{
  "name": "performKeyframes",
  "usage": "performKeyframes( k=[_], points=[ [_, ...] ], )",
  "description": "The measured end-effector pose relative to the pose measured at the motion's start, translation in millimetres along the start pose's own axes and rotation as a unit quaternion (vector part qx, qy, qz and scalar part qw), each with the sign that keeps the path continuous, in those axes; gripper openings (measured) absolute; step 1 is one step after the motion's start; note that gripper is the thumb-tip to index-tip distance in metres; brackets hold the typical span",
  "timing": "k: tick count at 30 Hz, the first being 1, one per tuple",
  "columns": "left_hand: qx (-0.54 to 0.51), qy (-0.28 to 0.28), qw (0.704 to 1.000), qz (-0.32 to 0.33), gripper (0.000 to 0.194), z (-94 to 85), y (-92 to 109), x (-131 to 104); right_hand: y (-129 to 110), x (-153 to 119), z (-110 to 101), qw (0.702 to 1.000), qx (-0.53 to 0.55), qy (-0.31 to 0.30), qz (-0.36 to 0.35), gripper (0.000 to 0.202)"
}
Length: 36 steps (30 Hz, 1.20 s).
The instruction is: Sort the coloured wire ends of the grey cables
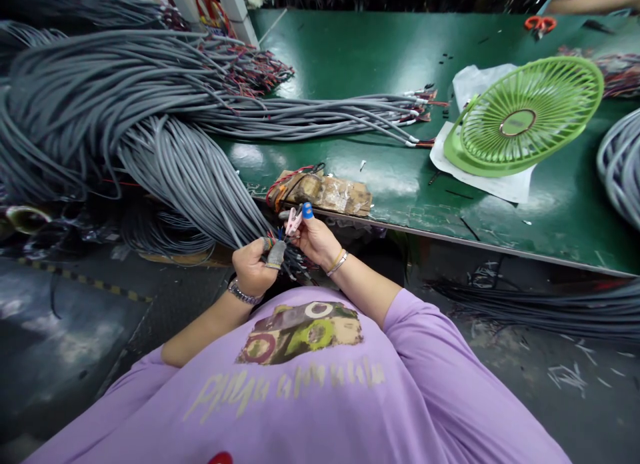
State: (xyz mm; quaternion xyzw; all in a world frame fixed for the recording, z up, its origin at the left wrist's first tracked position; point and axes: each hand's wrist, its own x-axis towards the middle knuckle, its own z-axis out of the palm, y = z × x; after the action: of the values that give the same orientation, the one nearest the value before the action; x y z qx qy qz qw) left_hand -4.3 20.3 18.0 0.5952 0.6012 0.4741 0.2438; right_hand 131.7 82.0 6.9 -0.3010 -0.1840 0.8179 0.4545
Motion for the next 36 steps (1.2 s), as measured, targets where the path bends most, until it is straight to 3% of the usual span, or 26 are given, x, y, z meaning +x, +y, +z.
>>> performKeyframes(
  k=[5, 10, 13, 16, 20, 25, 27, 29, 33, 36],
  points=[
    [0.031, -0.001, 0.998, 0.052, 0.012, -0.7, 2.8, -1.1, 4.4, 1.8, -1.1, 0.999, 0.005, 0.017, -0.028, 0.054],
    [0.039, 0.0, 0.995, 0.095, 0.015, -4.7, -1.2, -5.1, 1.9, -7.5, -17.9, 0.997, -0.032, -0.056, 0.048, 0.065],
    [0.026, -0.025, 0.993, 0.116, 0.013, -7.8, -6.0, -10.2, -1.2, -17.2, -28.2, 0.986, -0.095, -0.102, 0.094, 0.059],
    [0.019, -0.049, 0.992, 0.111, 0.015, -9.6, -8.3, -15.0, -0.8, -24.5, -31.2, 0.978, -0.155, -0.111, 0.085, 0.05],
    [0.004, -0.085, 0.993, 0.083, 0.021, -8.9, -7.4, -17.0, 2.4, -29.6, -26.0, 0.971, -0.221, -0.089, 0.017, 0.042],
    [-0.069, -0.243, 0.966, -0.048, 0.018, -6.9, -5.5, -13.2, 5.1, -34.2, -20.9, 0.957, -0.271, -0.088, -0.048, 0.04],
    [-0.091, -0.268, 0.955, -0.09, 0.016, -6.9, -4.1, -12.3, 5.6, -35.1, -21.9, 0.953, -0.281, -0.087, -0.068, 0.04],
    [-0.11, -0.241, 0.957, -0.115, 0.017, -6.8, -2.6, -12.9, 5.1, -35.5, -24.9, 0.956, -0.272, -0.079, -0.07, 0.041],
    [-0.158, -0.127, 0.969, -0.142, 0.024, -4.5, -2.0, -17.1, 4.6, -37.0, -31.8, 0.971, -0.221, -0.095, -0.014, 0.044],
    [-0.179, -0.097, 0.967, -0.152, 0.024, -1.8, -3.0, -19.4, 8.8, -39.8, -31.7, 0.972, -0.21, -0.103, -0.023, 0.041]
  ],
)
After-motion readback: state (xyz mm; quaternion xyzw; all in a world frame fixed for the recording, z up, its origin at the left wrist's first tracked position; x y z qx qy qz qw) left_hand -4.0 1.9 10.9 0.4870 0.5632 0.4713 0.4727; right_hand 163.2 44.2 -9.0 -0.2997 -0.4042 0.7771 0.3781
